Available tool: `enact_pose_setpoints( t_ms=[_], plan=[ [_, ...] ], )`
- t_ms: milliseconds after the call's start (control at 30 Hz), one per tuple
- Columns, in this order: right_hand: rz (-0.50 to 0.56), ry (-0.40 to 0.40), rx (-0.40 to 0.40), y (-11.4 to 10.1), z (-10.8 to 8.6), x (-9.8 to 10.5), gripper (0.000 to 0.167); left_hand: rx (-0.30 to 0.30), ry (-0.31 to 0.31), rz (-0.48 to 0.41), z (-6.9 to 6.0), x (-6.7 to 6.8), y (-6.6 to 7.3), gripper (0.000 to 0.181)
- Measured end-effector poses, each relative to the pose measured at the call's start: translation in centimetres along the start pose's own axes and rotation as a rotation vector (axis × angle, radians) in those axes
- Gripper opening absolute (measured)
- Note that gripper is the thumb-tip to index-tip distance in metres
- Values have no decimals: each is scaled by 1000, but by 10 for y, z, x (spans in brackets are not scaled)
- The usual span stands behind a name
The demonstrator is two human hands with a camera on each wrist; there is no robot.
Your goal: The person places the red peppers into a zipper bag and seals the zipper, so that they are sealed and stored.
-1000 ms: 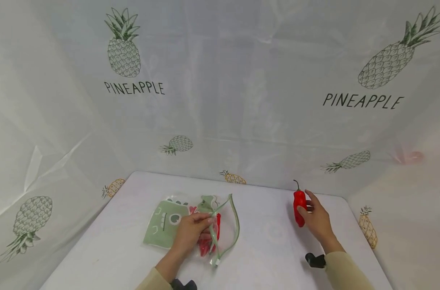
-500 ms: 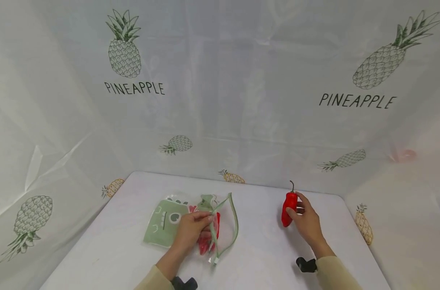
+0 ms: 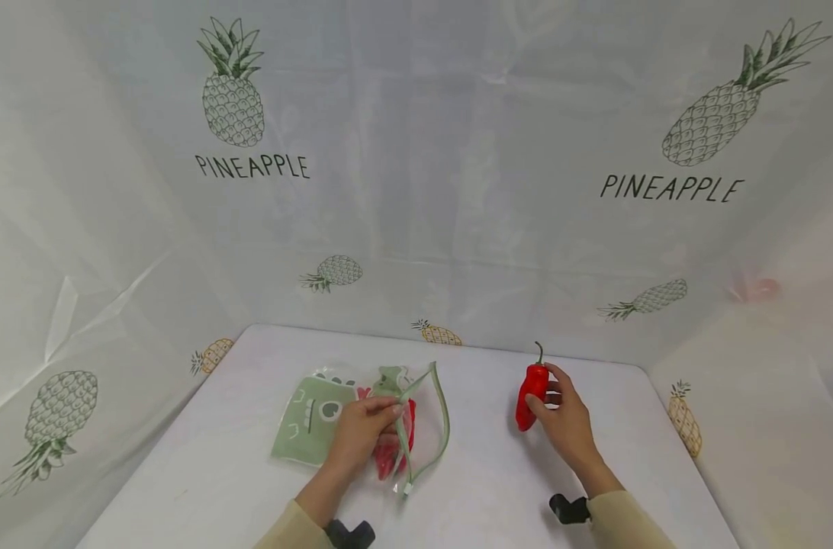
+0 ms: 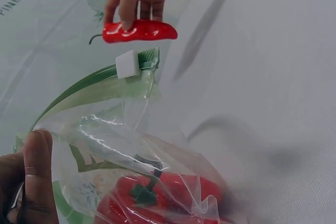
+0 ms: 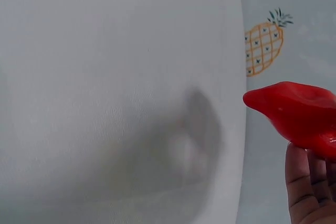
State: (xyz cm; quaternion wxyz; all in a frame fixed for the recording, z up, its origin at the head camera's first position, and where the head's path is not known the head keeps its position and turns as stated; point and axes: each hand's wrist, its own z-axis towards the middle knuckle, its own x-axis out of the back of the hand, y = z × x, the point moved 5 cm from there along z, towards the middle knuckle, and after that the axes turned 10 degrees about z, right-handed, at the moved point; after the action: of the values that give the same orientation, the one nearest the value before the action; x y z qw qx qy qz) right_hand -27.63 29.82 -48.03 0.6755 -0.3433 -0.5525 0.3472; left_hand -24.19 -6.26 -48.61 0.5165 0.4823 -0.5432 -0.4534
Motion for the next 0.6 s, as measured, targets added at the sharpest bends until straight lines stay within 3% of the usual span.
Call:
enact_pose_setpoints(
  t_ms=[600],
  plan=[
    [47,-29,34,-29,-19,-16,72,-25,3,-14,-3,0,6,28]
  ],
)
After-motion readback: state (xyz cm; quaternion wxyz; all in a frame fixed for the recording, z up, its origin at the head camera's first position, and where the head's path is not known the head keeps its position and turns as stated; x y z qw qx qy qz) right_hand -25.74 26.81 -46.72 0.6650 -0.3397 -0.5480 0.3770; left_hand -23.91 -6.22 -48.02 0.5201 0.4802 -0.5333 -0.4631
